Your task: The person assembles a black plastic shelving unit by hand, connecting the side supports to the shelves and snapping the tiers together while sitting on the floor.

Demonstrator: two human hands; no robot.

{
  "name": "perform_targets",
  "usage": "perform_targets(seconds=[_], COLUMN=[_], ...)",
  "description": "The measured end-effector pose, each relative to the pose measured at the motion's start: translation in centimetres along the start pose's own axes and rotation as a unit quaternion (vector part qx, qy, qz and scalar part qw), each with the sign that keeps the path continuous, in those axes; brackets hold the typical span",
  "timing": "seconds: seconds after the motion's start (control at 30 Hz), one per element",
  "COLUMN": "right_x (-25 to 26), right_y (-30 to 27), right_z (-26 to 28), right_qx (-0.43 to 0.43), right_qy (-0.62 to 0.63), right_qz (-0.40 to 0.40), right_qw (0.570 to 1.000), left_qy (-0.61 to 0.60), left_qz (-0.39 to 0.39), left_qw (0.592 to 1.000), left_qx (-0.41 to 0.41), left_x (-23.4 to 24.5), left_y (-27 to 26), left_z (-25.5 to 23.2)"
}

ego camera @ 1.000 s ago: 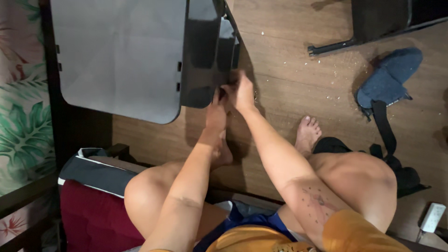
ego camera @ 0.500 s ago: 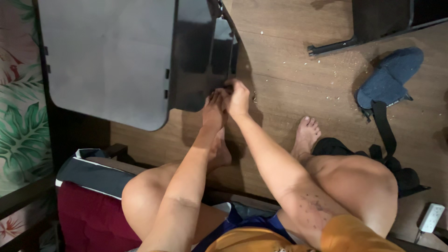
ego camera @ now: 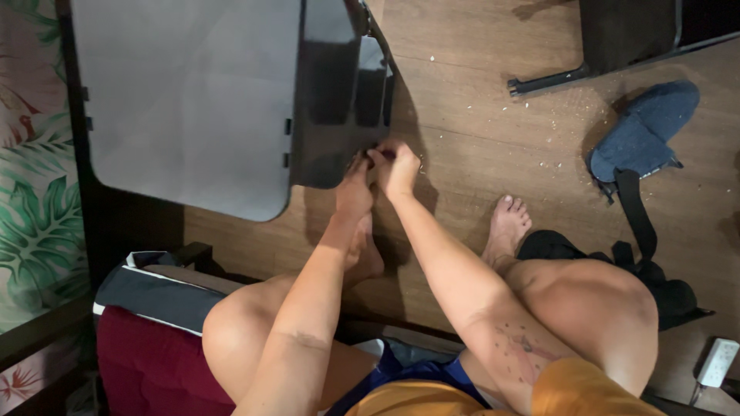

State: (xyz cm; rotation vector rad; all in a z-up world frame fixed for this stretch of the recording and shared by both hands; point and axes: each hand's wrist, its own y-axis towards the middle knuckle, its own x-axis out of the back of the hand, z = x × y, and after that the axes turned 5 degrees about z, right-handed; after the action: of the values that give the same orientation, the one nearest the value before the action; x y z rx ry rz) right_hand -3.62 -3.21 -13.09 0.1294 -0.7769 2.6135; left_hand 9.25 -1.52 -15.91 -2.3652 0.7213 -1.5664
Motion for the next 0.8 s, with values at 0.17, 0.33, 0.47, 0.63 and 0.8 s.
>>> perform_targets(seconds=[0.17,0.33,0.47,0.63,0.8], right_x=[0.7,1.1,1.0,-1.0,-3.7], right_y=[-0.4,0.0,-0.1,1.6,3.3], right_z=[-0.8,-1.0,-2.0,-6.0,-10.5], right_qx=[0.163,0.169,0.179,0.063,-0.223], right_qy=[-0.046,-0.055,-0.060,0.046,0.314], right_qz=[-0.017,0.015,0.043,0.097,0.167], right_qw=[0.985,0.984,0.981,0.992,0.908], left_qy=[-0.121,-0.161,-0.167,-0.014,-0.074], left_qz=[0.035,0.002,0.061,0.013,0.007], left_qw=[0.976,0.981,0.962,0.956,0.954], left_qx=[0.176,0.112,0.206,0.294,0.290], left_x=[-0.2,1.3,2.0,4.9,4.5], left_y=[1.2,3.5,5.8,4.4,3.5], left_z=[0.9,1.7,-0.1,-5.4,-5.7])
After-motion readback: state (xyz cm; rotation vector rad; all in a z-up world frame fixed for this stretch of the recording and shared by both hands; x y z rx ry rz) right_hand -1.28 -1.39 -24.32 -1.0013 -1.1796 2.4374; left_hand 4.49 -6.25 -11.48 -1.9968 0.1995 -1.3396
